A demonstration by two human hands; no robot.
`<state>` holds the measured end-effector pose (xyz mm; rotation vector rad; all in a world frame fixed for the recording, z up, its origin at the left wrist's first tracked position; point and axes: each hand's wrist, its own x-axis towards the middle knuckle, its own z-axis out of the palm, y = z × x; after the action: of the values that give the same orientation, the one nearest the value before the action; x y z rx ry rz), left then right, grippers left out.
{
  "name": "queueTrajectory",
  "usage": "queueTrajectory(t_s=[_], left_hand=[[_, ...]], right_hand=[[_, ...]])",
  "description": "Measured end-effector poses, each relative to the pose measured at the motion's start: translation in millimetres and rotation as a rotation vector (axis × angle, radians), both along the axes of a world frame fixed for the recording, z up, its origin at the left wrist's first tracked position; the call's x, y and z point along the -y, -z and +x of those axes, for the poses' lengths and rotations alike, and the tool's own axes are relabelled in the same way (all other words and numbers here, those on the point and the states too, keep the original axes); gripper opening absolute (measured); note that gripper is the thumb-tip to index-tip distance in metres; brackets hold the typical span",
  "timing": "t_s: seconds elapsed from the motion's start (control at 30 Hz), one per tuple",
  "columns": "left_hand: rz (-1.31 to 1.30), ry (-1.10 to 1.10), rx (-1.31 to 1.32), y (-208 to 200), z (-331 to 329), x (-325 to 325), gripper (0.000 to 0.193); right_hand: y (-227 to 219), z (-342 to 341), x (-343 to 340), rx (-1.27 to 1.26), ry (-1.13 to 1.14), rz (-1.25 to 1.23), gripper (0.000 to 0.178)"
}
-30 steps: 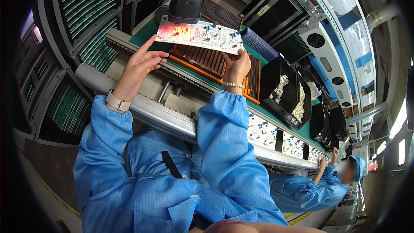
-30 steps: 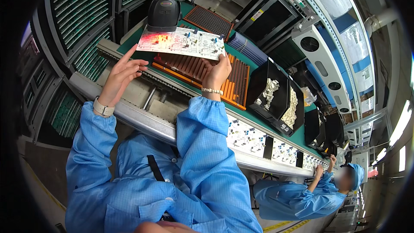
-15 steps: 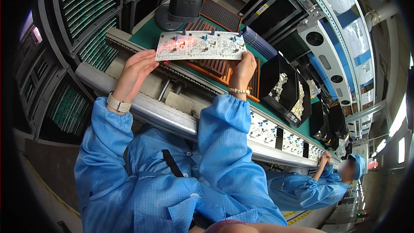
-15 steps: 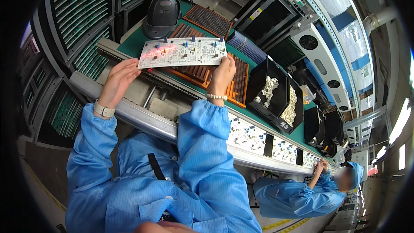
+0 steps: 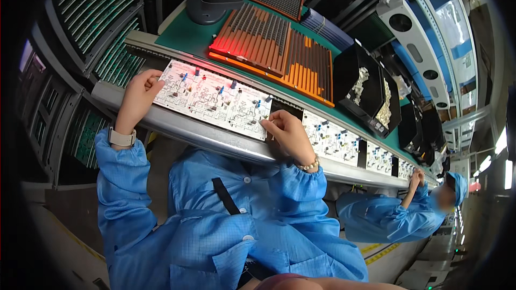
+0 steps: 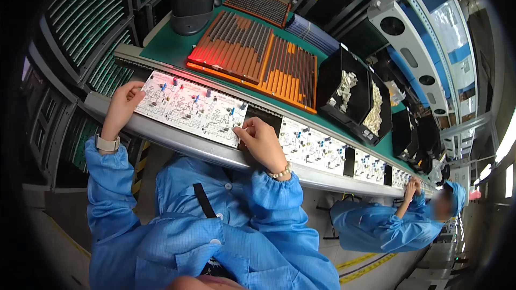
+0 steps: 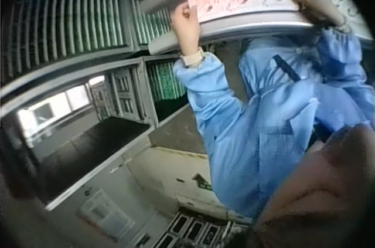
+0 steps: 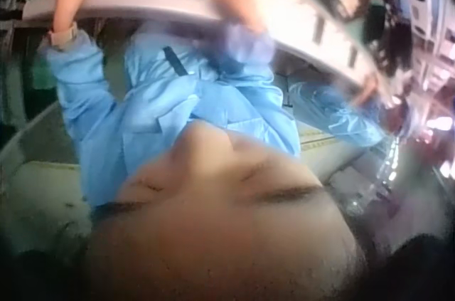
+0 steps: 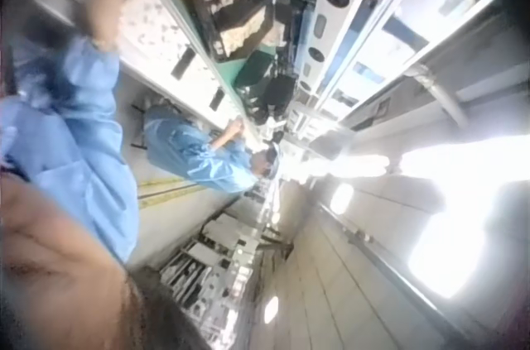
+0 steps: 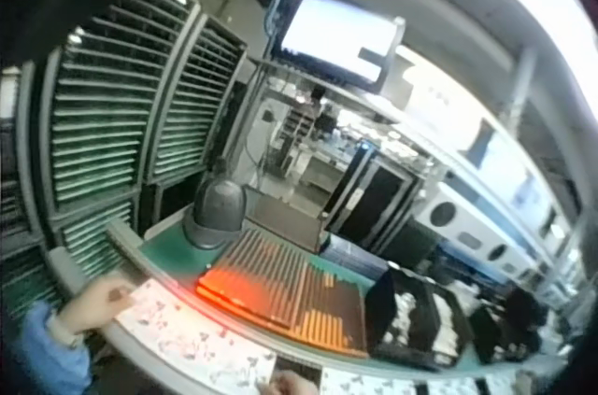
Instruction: Manually inserting electronic components into a printed circuit board on an assembly line.
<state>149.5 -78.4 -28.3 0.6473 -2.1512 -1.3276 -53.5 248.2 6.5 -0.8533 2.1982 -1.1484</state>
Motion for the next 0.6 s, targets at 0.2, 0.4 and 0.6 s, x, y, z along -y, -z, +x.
queueTrajectory(t_s=[0.2,0.4,0.6], left_hand=[[-0.238,-0.033,0.110,8,-10,-1,0.027],[-0.363,0.008,0.165,7,-14,-1,0.029],[-0.399,0.082,0.170,-8,-16,-2,0.028]], right_hand=[[3,-1,11,-0.258,-0.024,0.170,0.029],[4,-1,14,-0.353,0.001,0.232,0.033],[-4,-5,11,-0.592,-0.083,0.348,0.033]])
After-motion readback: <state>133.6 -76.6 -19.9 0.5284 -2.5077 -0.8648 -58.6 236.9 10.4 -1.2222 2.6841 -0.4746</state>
